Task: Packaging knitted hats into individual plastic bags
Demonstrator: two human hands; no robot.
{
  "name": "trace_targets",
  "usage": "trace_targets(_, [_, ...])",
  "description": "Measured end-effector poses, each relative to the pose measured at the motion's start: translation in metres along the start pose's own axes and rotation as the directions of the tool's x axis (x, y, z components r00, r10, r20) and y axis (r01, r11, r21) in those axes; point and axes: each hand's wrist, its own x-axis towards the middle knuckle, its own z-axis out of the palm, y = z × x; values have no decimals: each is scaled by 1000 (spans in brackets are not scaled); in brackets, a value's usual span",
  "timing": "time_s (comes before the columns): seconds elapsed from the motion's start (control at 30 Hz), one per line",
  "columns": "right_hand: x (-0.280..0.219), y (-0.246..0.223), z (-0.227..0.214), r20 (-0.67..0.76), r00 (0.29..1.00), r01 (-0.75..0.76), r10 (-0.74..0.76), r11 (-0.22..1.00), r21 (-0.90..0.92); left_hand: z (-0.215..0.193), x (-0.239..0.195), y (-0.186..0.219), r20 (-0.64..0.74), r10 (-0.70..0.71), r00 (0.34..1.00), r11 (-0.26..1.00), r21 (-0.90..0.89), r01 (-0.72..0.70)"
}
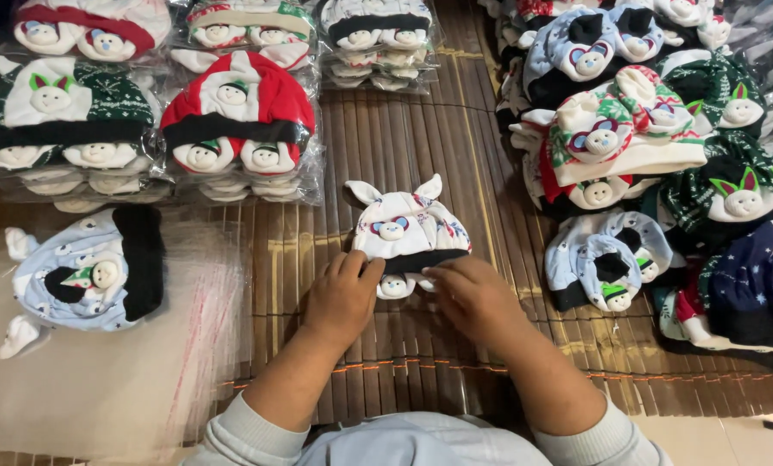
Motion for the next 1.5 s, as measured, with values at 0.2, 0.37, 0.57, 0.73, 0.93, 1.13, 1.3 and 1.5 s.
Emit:
trace_targets(0.2, [-16,49,5,0,1000,-20,20,969,-245,12,-7,3,12,-20,1000,993,114,18])
trace_targets(0.37, [-15,47,12,-1,1000,23,-24,975,-222,3,4,14,16,-25,1000,994,105,23])
trace_targets(0.57, [-22,54,17,-71,988,118,-138,965,-232,14,9,18,33,-62,998,994,97,59])
trace_targets(0.73, [-22,51,14,-98,984,133,-151,976,-174,18,12,16,-6,3,1000,988,152,-2])
trace_targets(0.93, [-22,47,16,-50,991,111,-127,963,-247,17,11,9,-18,67,998,989,130,-64])
trace_targets(1.13, [-28,53,28,-70,994,51,-84,923,-382,15,3,2,10,38,999,998,-60,-37])
trace_targets(1.3, [-33,59,33,-54,998,10,-38,893,-450,18,-7,1,47,-143,989,989,-17,144])
trace_targets(1.5, [-23,48,24,-103,986,57,-129,852,-521,16,-4,4,-19,-50,999,998,39,50])
